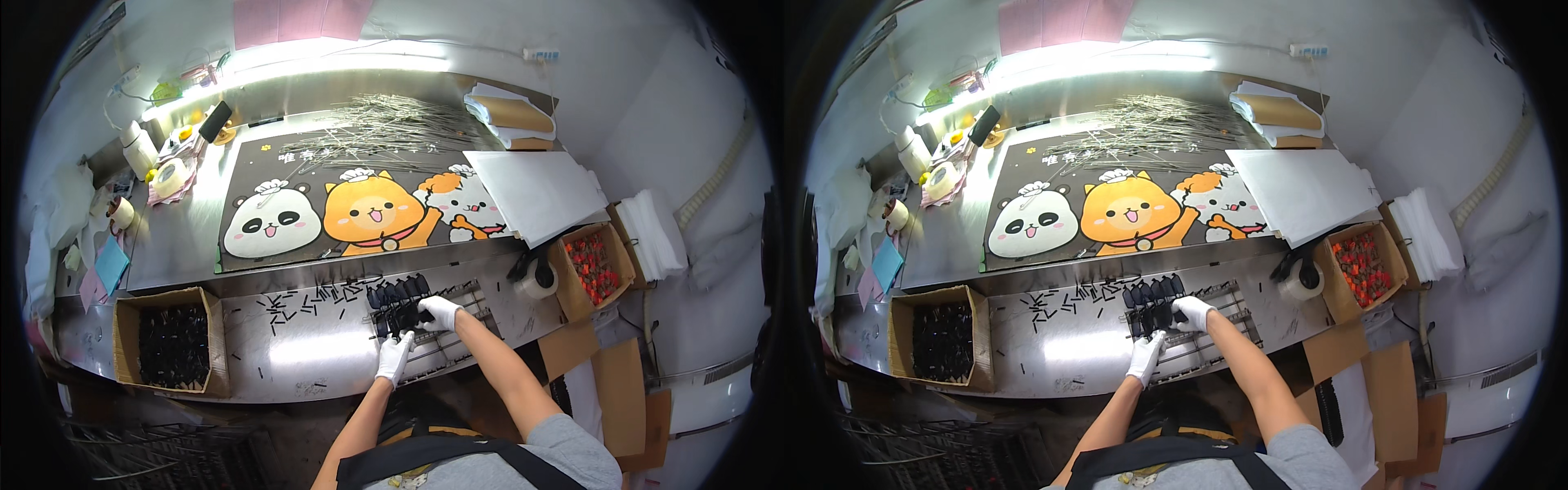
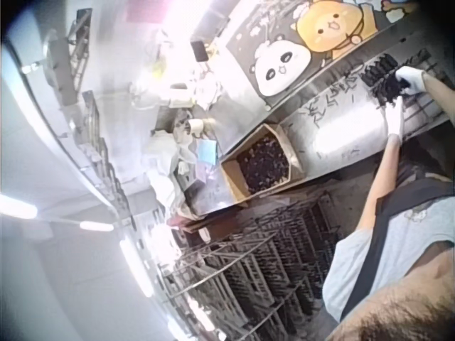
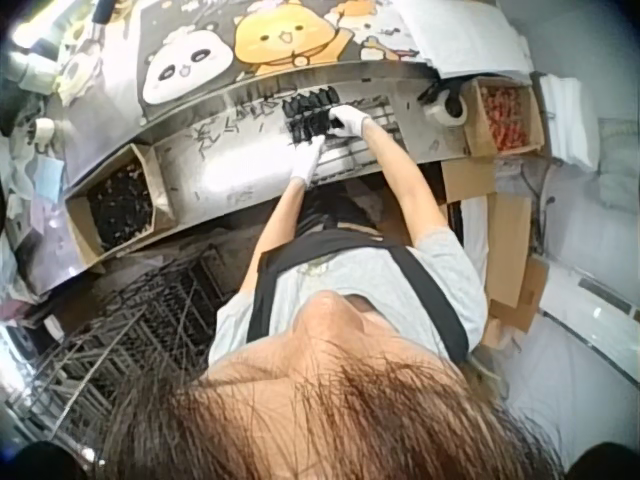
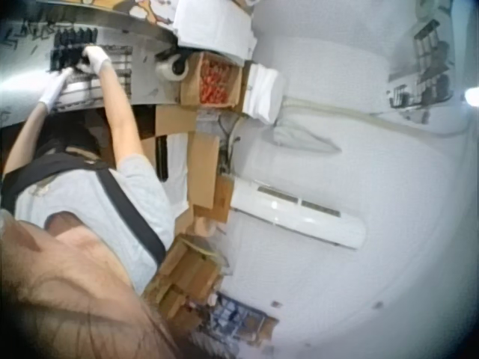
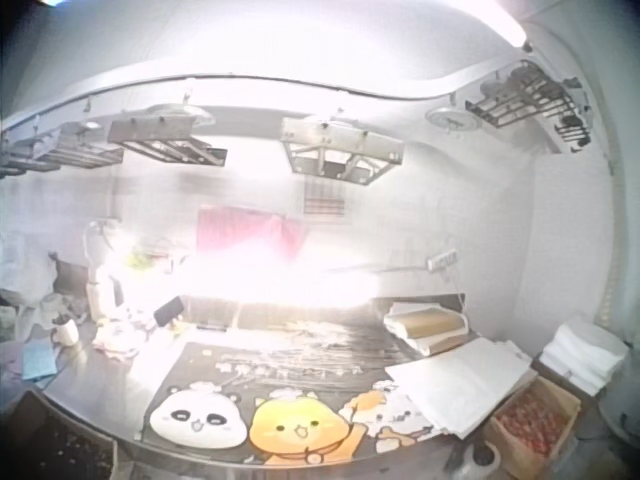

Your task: The person repeatedly picks small black plastic components from a metal tray, aligns them, and places them into a cardboard box lined with white paper. The person also retrieves more components from a nearby rack and continues the assembly process.

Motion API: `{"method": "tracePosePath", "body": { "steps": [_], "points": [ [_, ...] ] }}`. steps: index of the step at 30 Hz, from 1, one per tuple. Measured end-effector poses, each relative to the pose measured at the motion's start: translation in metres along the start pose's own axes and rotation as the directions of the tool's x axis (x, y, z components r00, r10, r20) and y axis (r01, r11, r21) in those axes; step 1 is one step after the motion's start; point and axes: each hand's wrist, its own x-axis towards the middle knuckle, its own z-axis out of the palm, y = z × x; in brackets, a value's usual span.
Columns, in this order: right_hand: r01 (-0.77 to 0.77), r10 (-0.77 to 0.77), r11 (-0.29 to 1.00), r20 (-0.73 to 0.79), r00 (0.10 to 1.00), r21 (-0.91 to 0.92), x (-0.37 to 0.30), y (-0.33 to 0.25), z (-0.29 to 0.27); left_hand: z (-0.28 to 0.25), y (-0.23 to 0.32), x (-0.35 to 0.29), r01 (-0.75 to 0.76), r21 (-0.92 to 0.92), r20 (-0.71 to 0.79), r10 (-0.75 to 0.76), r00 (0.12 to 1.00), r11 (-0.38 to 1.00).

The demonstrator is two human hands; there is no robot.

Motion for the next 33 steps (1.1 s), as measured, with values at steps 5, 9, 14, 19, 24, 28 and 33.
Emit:
{"method": "tracePosePath", "body": {
  "steps": [5,9,14,19,24,28,33],
  "points": [
    [-0.147,-0.541,0.089,-0.172,0.823,-0.985,-0.011,-0.012,0.012,-0.003,0.004,-0.002,0.011,0.003,-0.005,-0.011,1.0,1.0],
    [-0.076,-0.162,0.659,-0.241,0.957,-0.748,-0.018,-0.009,0.002,-0.003,0.009,-0.006,0.016,0.101,-0.036,-0.012,0.999,0.995],
    [0.202,-0.201,0.979,-0.074,0.977,0.008,-0.044,0.034,0.014,-0.003,0.012,-0.01,-0.108,0.045,0.027,0.106,0.994,0.993],
    [0.108,-0.579,0.284,-0.081,0.812,-0.953,-0.103,0.052,0.061,0.006,0.029,-0.034,0.076,-0.203,0.134,-0.05,0.99,0.976],
    [0.364,-0.274,0.513,0.253,0.928,-0.778,-0.132,0.018,0.036,-0.005,0.043,-0.05,-0.096,-0.566,-0.017,0.105,0.994,0.819],
    [0.303,-0.534,0.651,-0.137,0.834,-0.696,-0.083,0.001,0.01,-0.028,0.035,-0.045,0.0,-0.562,-0.051,-0.034,0.998,0.827],
    [-0.107,0.066,0.971,0.193,0.979,0.213,-0.003,0.01,0.039,-0.022,0.02,-0.035,-0.025,-0.455,-0.069,-0.007,0.998,0.89]
  ]
}}
